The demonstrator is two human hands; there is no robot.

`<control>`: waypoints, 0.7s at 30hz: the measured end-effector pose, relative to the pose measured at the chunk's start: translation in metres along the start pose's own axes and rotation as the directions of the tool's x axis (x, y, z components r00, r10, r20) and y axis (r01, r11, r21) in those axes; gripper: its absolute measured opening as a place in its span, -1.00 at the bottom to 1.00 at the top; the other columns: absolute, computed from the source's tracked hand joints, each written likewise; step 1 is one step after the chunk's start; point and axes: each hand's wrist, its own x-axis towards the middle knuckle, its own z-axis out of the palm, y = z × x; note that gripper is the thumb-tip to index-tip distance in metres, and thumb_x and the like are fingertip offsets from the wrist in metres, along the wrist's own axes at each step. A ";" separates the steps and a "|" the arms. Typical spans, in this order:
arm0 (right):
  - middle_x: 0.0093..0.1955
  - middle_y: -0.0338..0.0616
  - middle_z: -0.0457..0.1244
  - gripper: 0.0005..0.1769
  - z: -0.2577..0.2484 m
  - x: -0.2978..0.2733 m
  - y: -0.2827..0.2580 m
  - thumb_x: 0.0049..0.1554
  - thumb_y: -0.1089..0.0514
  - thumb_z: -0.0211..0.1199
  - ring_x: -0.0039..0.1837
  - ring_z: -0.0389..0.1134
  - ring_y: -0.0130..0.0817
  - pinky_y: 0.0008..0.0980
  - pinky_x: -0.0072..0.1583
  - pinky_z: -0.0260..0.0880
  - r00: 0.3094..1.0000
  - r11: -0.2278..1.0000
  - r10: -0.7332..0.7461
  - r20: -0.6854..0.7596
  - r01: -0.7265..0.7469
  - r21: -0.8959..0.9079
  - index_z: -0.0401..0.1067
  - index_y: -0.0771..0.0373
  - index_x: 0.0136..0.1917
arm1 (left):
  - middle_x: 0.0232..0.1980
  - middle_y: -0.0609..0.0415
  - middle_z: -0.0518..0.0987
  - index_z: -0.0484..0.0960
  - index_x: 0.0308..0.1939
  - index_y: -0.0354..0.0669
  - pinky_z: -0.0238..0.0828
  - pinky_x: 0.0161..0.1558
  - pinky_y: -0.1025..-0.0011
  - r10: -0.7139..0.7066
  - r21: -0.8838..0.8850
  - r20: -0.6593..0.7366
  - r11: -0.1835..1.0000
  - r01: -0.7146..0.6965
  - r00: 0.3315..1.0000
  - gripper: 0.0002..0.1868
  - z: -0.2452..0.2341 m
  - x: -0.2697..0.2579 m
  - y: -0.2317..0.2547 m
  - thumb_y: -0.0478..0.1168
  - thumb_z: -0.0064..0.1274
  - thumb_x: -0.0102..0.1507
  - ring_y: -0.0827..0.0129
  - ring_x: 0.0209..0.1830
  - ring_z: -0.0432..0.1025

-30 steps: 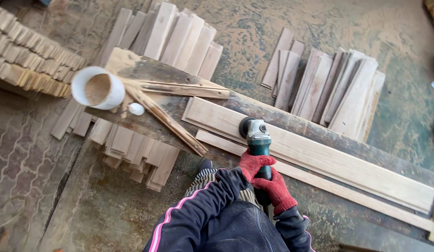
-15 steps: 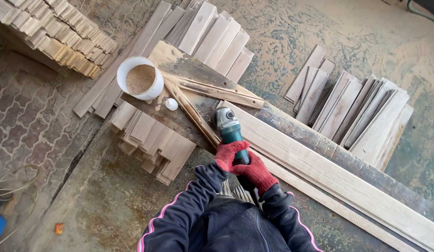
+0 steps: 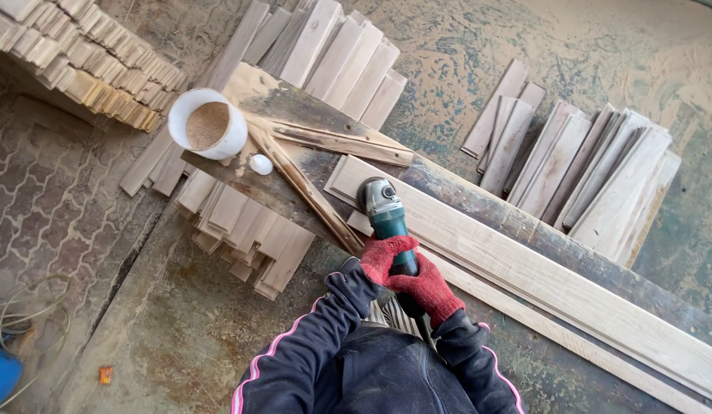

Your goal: Sanding and grinding wooden planks at a workbench.

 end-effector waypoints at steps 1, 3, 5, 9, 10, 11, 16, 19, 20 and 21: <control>-0.12 0.04 0.39 -0.26 -0.008 -0.002 0.012 -0.39 -0.08 0.68 0.03 0.43 -0.07 -0.14 0.16 0.39 1.000 0.999 0.017 -0.025 -0.016 0.030 0.54 0.16 0.05 | -0.36 -0.21 0.61 0.60 0.08 -0.04 0.62 -0.41 -0.23 0.003 0.001 0.017 1.000 -0.003 1.000 -0.29 0.007 0.002 -0.013 -0.36 0.53 -0.12 -0.23 -0.40 0.60; -0.13 0.03 0.39 -0.27 -0.024 -0.003 0.043 -0.39 -0.07 0.69 0.02 0.43 -0.08 -0.16 0.14 0.40 0.997 0.997 0.044 -0.060 -0.040 0.070 0.55 0.14 0.04 | -0.39 -0.19 0.61 0.61 0.04 -0.09 0.61 -0.43 -0.21 -0.005 0.015 0.040 1.000 0.004 0.999 -0.33 0.029 -0.010 -0.033 -0.39 0.53 -0.13 -0.20 -0.42 0.60; -0.12 0.05 0.40 -0.24 -0.041 -0.004 0.081 -0.40 -0.05 0.72 0.02 0.43 -0.10 -0.14 0.13 0.40 0.988 0.987 0.076 -0.136 -0.055 0.151 0.55 0.15 0.07 | -0.31 -0.17 0.63 0.61 0.08 -0.14 0.66 -0.35 -0.03 0.011 0.146 0.109 0.989 -0.027 0.994 -0.31 0.056 -0.039 -0.049 -0.43 0.47 -0.13 -0.09 -0.33 0.64; -0.14 0.05 0.39 -0.25 -0.075 -0.032 0.136 -0.42 0.03 0.71 -0.01 0.40 -0.13 -0.17 0.10 0.40 0.951 0.949 0.127 -0.280 -0.035 0.313 0.56 0.19 0.05 | -0.36 -0.18 0.61 0.61 0.03 -0.22 0.63 -0.35 0.03 -0.035 0.204 0.226 0.979 -0.012 0.974 -0.33 0.113 -0.061 -0.107 -0.48 0.47 -0.16 -0.07 -0.38 0.63; -0.19 0.04 0.37 -0.30 -0.082 -0.038 0.154 -0.44 0.09 0.71 -0.08 0.39 -0.13 -0.17 0.02 0.42 0.928 0.918 0.149 -0.342 -0.002 0.396 0.56 0.19 0.01 | -0.34 -0.17 0.62 0.61 0.04 -0.22 0.61 -0.28 0.02 -0.031 0.273 0.251 0.961 -0.040 0.967 -0.28 0.124 -0.060 -0.125 -0.46 0.49 -0.21 -0.06 -0.33 0.62; -0.24 0.03 0.36 -0.34 -0.088 -0.042 0.171 -0.46 0.14 0.71 -0.15 0.39 -0.13 -0.18 -0.07 0.44 0.900 0.880 0.175 -0.399 0.039 0.473 0.57 0.18 -0.04 | -0.31 -0.16 0.62 0.61 0.05 -0.21 0.58 -0.21 0.02 -0.028 0.340 0.277 0.938 -0.071 0.961 -0.23 0.136 -0.060 -0.143 -0.44 0.51 -0.26 -0.06 -0.29 0.62; -0.18 0.22 0.34 -0.51 -0.118 -0.066 0.232 -0.09 0.37 0.34 -0.24 0.38 0.04 -0.11 -0.18 0.39 0.902 0.733 0.217 -0.373 0.102 0.672 0.41 0.46 0.15 | -0.17 -0.01 0.67 0.63 -0.06 -0.27 0.58 -0.13 0.41 -0.091 0.614 0.455 0.752 -0.238 0.886 -0.39 0.170 -0.108 -0.161 -0.17 0.42 -0.18 0.30 -0.29 0.53; -0.20 0.26 0.34 -0.51 -0.119 -0.078 0.230 -0.06 0.38 0.31 -0.26 0.39 0.10 -0.08 -0.23 0.38 0.898 0.688 0.251 -0.361 0.097 0.719 0.39 0.46 0.17 | -0.17 -0.02 0.67 0.64 -0.07 -0.25 0.59 -0.13 0.40 -0.137 0.675 0.454 0.697 -0.240 0.880 -0.37 0.173 -0.116 -0.165 -0.14 0.41 -0.20 0.28 -0.27 0.55; -0.21 0.26 0.34 -0.51 -0.118 -0.081 0.227 -0.07 0.38 0.32 -0.26 0.38 0.08 -0.09 -0.23 0.37 0.900 0.690 0.252 -0.356 0.091 0.718 0.40 0.46 0.17 | -0.15 -0.02 0.68 0.63 -0.05 -0.25 0.59 -0.11 0.39 -0.137 0.703 0.443 0.666 -0.249 0.886 -0.33 0.172 -0.120 -0.163 -0.10 0.41 -0.22 0.28 -0.25 0.56; -0.21 0.26 0.34 -0.51 -0.117 -0.078 0.227 -0.07 0.38 0.32 -0.26 0.38 0.08 -0.09 -0.23 0.37 0.901 0.692 0.248 -0.357 0.093 0.716 0.40 0.46 0.17 | -0.15 -0.02 0.68 0.63 -0.05 -0.25 0.59 -0.11 0.39 -0.133 0.701 0.445 0.667 -0.252 0.886 -0.33 0.169 -0.117 -0.163 -0.10 0.41 -0.22 0.28 -0.25 0.56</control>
